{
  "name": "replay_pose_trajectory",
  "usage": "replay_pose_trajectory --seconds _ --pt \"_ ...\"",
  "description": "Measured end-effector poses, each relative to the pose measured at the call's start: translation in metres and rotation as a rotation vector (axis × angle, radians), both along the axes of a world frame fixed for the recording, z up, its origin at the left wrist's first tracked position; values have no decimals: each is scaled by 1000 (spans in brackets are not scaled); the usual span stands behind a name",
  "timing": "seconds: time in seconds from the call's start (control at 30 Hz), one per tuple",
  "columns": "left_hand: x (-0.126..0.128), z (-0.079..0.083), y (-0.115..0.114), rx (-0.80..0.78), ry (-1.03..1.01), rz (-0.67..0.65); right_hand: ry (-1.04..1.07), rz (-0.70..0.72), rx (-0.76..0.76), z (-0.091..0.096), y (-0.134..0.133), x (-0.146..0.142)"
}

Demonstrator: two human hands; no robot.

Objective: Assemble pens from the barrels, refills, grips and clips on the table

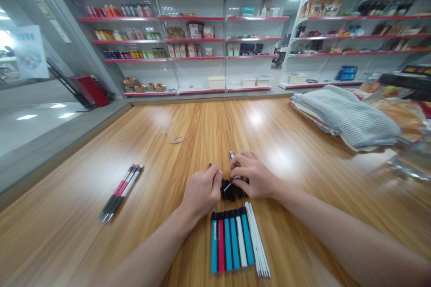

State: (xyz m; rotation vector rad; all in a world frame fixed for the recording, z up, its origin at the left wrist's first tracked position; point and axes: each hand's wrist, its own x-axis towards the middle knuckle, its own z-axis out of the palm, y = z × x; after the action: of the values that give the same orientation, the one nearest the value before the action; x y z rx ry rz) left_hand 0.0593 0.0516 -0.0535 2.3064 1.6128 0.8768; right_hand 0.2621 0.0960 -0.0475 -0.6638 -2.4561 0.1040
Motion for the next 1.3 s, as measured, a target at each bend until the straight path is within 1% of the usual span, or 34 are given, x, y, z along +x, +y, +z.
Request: replay_pose_trajectory --seconds 0.2,0.67,0.73,0.8,0.87,0.93,1.0,1.03,1.1,1.17,1.3 --pt "0 -1 0 0 11 -23 -2 -4 25 -1 -1 -2" --pt "-1 -3 1 -12 -3 -29 11 -17 -26 -6 -4 -8" --pt "-2 -3 1 -10 1 -23 28 1 -21 -6 -3 -9" --pt "-2 -3 1 -11 -1 -26 93 9 -15 -5 0 -8" --pt "-3 -2 1 -19 -13 -40 204 -32 -3 -5 4 -4" --pt "-3 -1 1 -31 -27 -58 307 -125 11 -5 7 1" --pt "-3 0 0 -40 -35 -72 341 -206 0 -6 9 5" --pt "-3 0 0 -44 -37 -78 327 -225 -24 -7 9 6" --pt "-3 1 -1 -52 -38 -91 262 -206 -93 -8 8 8" --pt "-3 1 -1 -57 -42 -105 199 -153 -150 -9 6 8" --pt "-3 2 -1 -59 -52 -126 169 -88 -189 -11 3 7"
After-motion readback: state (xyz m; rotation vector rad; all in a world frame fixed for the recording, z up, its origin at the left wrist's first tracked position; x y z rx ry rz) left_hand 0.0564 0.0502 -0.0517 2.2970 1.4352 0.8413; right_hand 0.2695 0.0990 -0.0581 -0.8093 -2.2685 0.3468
